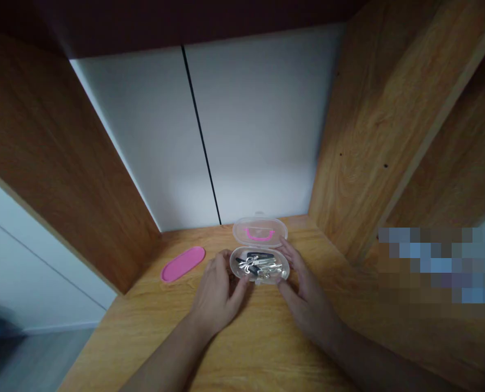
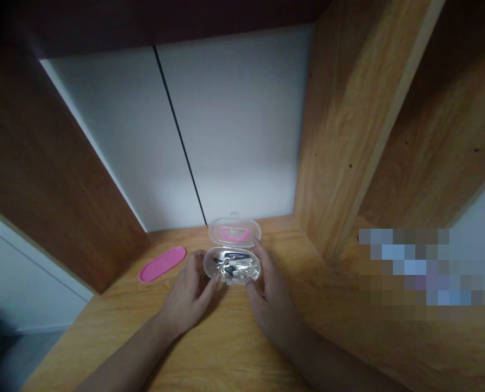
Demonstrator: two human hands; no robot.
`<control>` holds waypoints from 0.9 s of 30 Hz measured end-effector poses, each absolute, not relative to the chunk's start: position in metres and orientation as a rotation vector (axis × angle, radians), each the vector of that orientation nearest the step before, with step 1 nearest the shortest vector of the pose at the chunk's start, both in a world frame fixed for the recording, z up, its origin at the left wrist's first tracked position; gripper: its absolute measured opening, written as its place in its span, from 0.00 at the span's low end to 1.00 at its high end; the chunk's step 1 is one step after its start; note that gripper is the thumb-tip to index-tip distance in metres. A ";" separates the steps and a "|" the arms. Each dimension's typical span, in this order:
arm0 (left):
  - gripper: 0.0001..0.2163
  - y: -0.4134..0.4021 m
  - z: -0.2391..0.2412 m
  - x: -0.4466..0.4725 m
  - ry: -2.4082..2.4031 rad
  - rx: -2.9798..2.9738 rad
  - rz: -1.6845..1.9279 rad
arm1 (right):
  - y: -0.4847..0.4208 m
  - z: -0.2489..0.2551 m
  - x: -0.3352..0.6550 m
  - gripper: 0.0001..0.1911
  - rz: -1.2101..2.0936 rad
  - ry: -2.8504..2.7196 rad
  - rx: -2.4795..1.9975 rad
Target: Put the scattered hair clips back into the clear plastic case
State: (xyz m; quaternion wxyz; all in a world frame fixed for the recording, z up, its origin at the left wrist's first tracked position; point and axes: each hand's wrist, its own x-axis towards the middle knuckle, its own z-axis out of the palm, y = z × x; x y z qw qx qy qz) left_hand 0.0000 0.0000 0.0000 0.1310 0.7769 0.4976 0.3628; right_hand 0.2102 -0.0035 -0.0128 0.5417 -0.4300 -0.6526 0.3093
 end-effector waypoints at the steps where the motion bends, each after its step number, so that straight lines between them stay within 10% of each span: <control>1: 0.16 0.000 -0.001 -0.001 1.428 2.242 1.041 | -0.004 -0.012 0.209 0.33 0.735 -1.540 -1.029; 27: 0.32 0.011 -0.013 -0.005 1.144 2.211 1.151 | -0.007 -0.014 0.213 0.18 0.624 -1.547 -0.983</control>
